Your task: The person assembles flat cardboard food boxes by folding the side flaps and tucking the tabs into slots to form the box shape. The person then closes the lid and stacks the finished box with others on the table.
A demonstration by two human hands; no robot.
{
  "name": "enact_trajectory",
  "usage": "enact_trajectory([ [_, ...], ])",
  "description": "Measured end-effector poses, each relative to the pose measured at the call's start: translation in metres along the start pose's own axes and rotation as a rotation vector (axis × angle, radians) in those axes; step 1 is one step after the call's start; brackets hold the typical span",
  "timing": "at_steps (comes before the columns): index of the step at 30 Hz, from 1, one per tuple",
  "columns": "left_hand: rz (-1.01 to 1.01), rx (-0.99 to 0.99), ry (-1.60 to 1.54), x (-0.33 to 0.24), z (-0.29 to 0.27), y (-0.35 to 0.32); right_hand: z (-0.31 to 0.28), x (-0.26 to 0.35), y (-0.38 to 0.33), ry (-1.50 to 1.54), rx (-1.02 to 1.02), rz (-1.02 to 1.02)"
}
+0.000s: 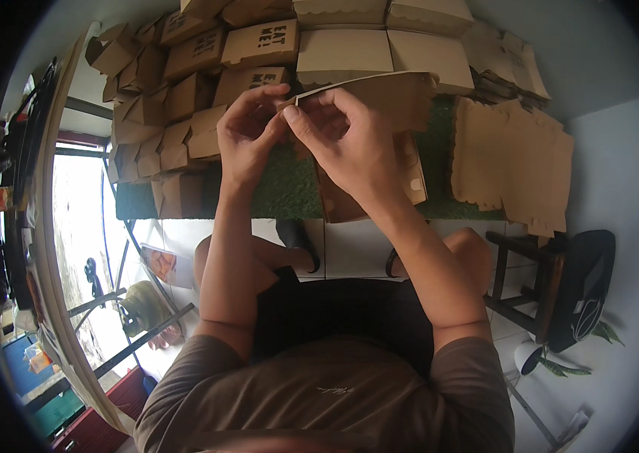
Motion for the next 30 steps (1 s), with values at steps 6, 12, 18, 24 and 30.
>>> enact_trajectory([
  [6,-0.08,0.0,-0.014,0.0,-0.004,-0.002,-0.004,0.004,-0.003,-0.24,-0.098,-0.05],
  [12,-0.119,0.026,-0.071,0.001,-0.002,0.0,0.0,0.006,-0.013,-0.266,-0.129,-0.122],
  [18,-0.18,0.11,-0.122,-0.001,0.003,-0.002,-0.004,-0.006,-0.017,-0.239,-0.168,-0.056],
  [24,-0.161,0.087,-0.056,-0.007,0.002,-0.004,-0.004,-0.018,-0.018,-0.024,-0.181,0.008],
  [30,-0.165,0.102,-0.064,-0.007,0.002,-0.002,-0.007,-0.017,-0.016,-0.063,-0.128,0.036],
])
Point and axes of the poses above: each hand's wrist, its own y-axis towards the middle knuckle, its own z-axis out of the palm, x = y × z, the point moved 9 cm from there along y, towards the middle knuckle, and after that the axes turned 10 degrees about -z, right-handed, at the moved point
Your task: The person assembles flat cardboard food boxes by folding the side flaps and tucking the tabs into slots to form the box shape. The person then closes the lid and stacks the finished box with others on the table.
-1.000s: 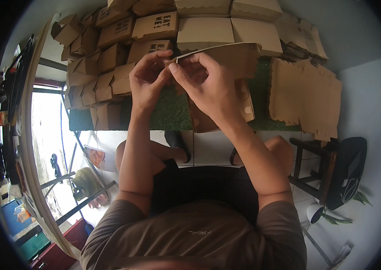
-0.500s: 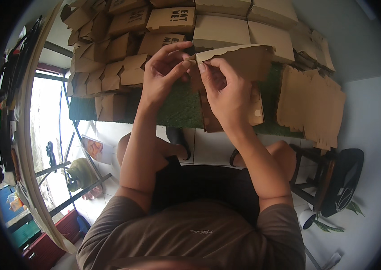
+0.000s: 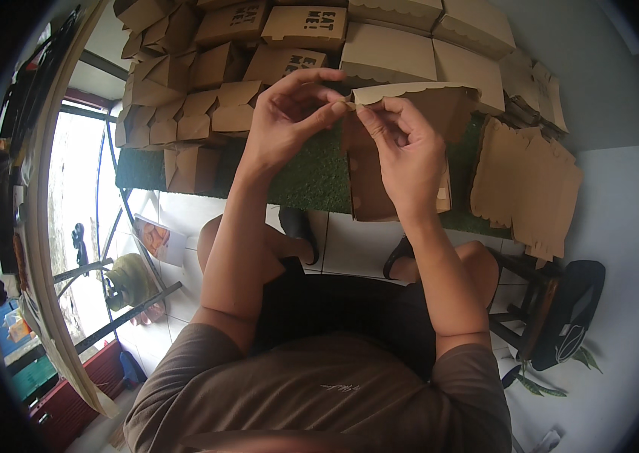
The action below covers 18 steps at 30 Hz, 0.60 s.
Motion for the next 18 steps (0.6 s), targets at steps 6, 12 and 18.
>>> enact_trajectory([
  [6,0.031,0.018,0.031,-0.0012,0.0023,0.0004,-0.0024,0.0004,0.0018,0.023,0.021,0.049],
  [12,0.058,0.023,0.018,-0.0035,0.003,-0.0002,-0.0031,0.0028,0.0047,0.028,0.068,0.033],
  [18,0.043,0.009,0.015,-0.0033,0.0032,-0.0004,-0.0047,-0.0011,0.0064,-0.004,0.086,0.044],
])
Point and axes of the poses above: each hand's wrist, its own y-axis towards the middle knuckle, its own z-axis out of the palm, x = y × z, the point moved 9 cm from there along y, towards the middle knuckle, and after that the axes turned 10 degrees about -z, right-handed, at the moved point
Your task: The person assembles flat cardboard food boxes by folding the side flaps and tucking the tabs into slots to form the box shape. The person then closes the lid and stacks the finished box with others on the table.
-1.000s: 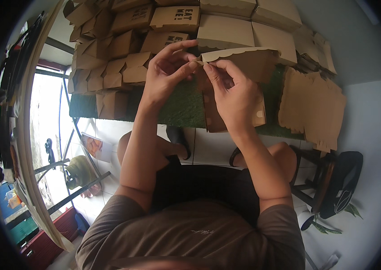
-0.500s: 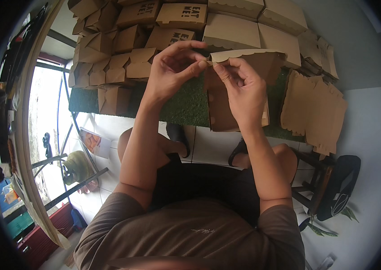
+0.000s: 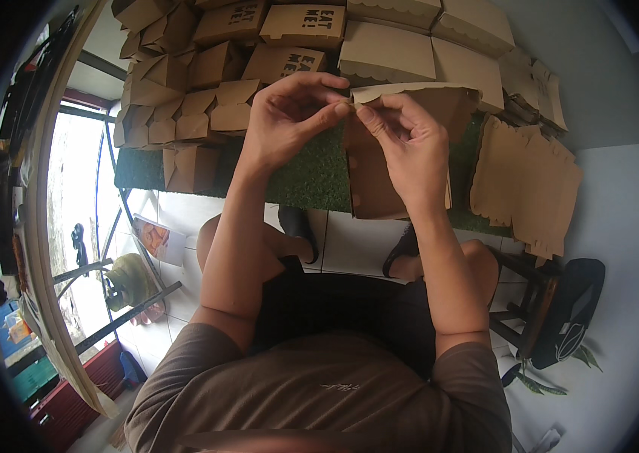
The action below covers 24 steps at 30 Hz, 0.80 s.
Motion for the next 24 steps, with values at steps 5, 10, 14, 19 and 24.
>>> enact_trajectory([
  [5,-0.031,-0.01,-0.013,0.0026,-0.0011,-0.0005,0.0012,-0.0005,-0.0006,0.027,-0.022,-0.015],
  [10,0.011,-0.057,0.077,0.0016,-0.0031,-0.0007,0.001,-0.0004,0.0005,0.044,-0.028,-0.041],
  [14,0.041,-0.076,0.125,0.0002,-0.0045,-0.0011,0.0016,-0.0035,0.0011,0.035,-0.02,-0.034],
  [19,0.007,-0.071,0.077,0.0036,-0.0037,-0.001,0.0018,-0.003,0.0023,0.027,-0.009,-0.055],
  [24,-0.005,-0.056,0.058,0.0035,-0.0015,-0.0009,0.0011,-0.003,0.0034,0.005,0.006,-0.049],
])
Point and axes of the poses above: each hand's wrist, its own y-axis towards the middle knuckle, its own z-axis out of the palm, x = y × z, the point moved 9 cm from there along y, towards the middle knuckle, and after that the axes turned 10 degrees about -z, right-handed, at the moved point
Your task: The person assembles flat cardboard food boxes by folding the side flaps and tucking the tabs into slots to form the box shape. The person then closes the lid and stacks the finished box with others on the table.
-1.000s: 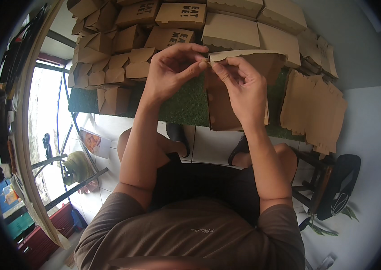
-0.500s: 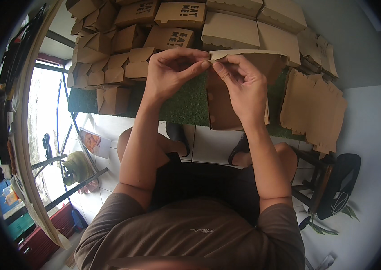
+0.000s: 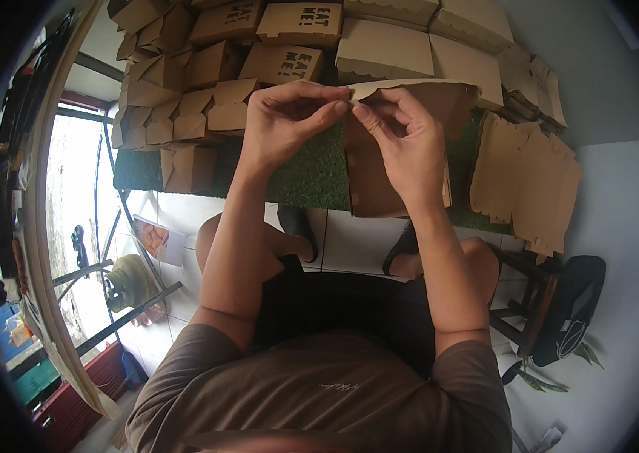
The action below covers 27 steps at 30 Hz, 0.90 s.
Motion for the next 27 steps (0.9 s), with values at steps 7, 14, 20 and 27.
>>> enact_trajectory([
  [7,-0.008,-0.001,0.023,-0.002,0.002,-0.001,-0.001,0.002,0.001,0.002,0.01,-0.015],
  [14,0.065,-0.007,0.119,-0.009,0.003,-0.003,-0.002,0.004,0.001,-0.004,-0.008,-0.017],
  [20,0.095,-0.019,0.16,-0.011,0.003,-0.004,-0.001,0.006,0.0,-0.019,0.001,-0.025],
  [27,0.109,-0.04,0.177,-0.013,0.002,-0.003,-0.001,0.005,0.0,-0.023,0.017,-0.014],
])
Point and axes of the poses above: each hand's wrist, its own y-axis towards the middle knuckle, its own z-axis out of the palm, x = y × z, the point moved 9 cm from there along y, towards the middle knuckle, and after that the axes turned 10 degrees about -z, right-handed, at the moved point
